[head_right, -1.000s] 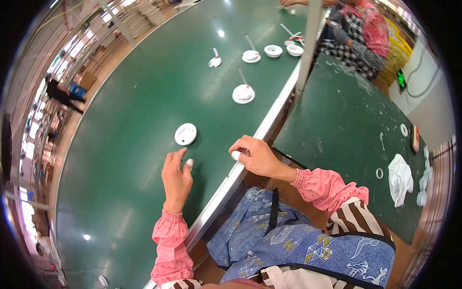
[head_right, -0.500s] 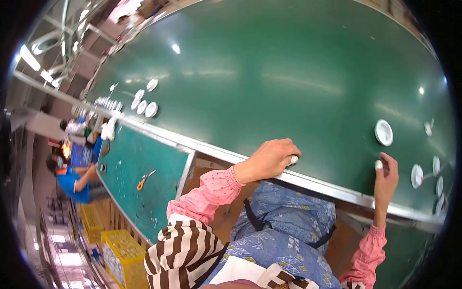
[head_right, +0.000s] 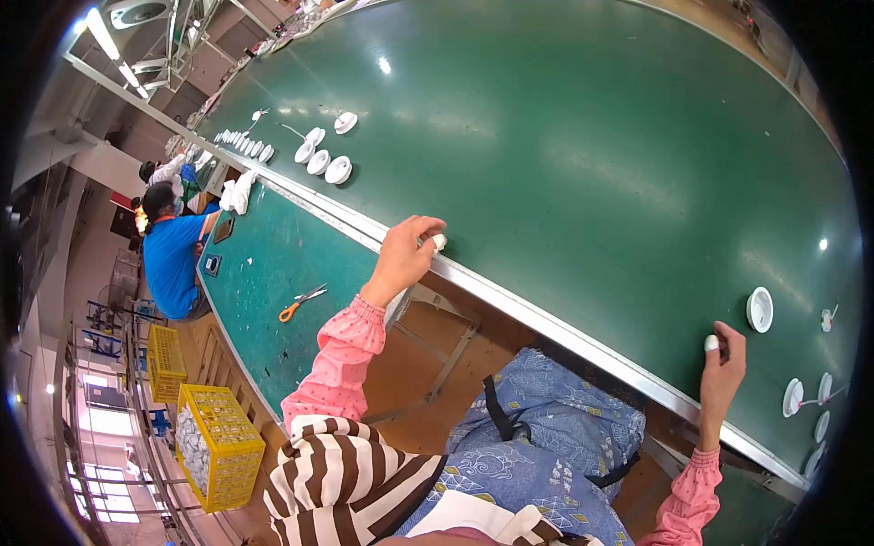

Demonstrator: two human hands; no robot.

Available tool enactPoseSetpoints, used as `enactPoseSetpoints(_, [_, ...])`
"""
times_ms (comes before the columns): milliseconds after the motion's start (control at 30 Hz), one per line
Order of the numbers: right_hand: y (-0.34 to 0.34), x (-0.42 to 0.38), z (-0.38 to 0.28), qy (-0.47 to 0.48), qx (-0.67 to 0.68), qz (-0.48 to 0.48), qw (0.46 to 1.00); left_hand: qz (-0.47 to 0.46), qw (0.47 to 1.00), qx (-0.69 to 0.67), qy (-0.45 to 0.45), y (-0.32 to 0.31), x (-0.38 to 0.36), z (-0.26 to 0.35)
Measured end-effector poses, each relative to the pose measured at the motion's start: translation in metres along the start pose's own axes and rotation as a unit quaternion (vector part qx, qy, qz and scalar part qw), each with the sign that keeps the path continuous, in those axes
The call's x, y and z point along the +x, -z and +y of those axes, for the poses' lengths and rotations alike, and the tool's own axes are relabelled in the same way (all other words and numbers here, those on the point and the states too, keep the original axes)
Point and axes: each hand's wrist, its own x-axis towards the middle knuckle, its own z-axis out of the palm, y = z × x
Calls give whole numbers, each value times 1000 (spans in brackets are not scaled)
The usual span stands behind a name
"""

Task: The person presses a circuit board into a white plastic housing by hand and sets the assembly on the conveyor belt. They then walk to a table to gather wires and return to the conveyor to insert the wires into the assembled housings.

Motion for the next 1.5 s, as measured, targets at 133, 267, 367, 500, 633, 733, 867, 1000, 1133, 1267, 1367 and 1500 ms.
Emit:
enactPoseSetpoints(133, [-21,-3,-42,12,43,-61,997,145,984,103,-32,10,14,-60])
enactPoseSetpoints(267, [-25,-7,-46,16,66,-83,994,276,947,134,100,56,40,-136])
enactPoseSetpoints(367, [-20,-6,-40,6,67,-87,994,306,924,147,177,82,61,-193])
enactPoseSetpoints(500, [-9,-16,-24,36,108,-58,992,269,940,62,202,94,88,-230])
enactPoseSetpoints(633, [11,-34,-19,58,28,22,998,150,964,56,214,93,122,-223])
enactPoseSetpoints(733, [54,-38,-31,-33,40,143,988,118,968,118,185,87,145,-239])
enactPoseSetpoints(867, [120,-16,5,-72,-18,300,951,116,963,196,145,59,155,-210])
enactPoseSetpoints(1000, [166,38,64,-98,-82,361,924,104,974,191,65,26,149,-157])
enactPoseSetpoints(1133, [193,125,107,-246,-177,269,914,59,991,122,-1,-8,134,-82])
enactPoseSetpoints(1267, [204,189,168,-397,-241,308,830,52,994,75,-55,-45,128,-36])
enactPoseSetpoints(1367, [218,206,180,-445,-232,232,833,78,992,42,-85,-50,111,-11])
enactPoseSetpoints(1500, [211,232,210,-519,-201,318,768,104,992,18,-66,-50,89,45])
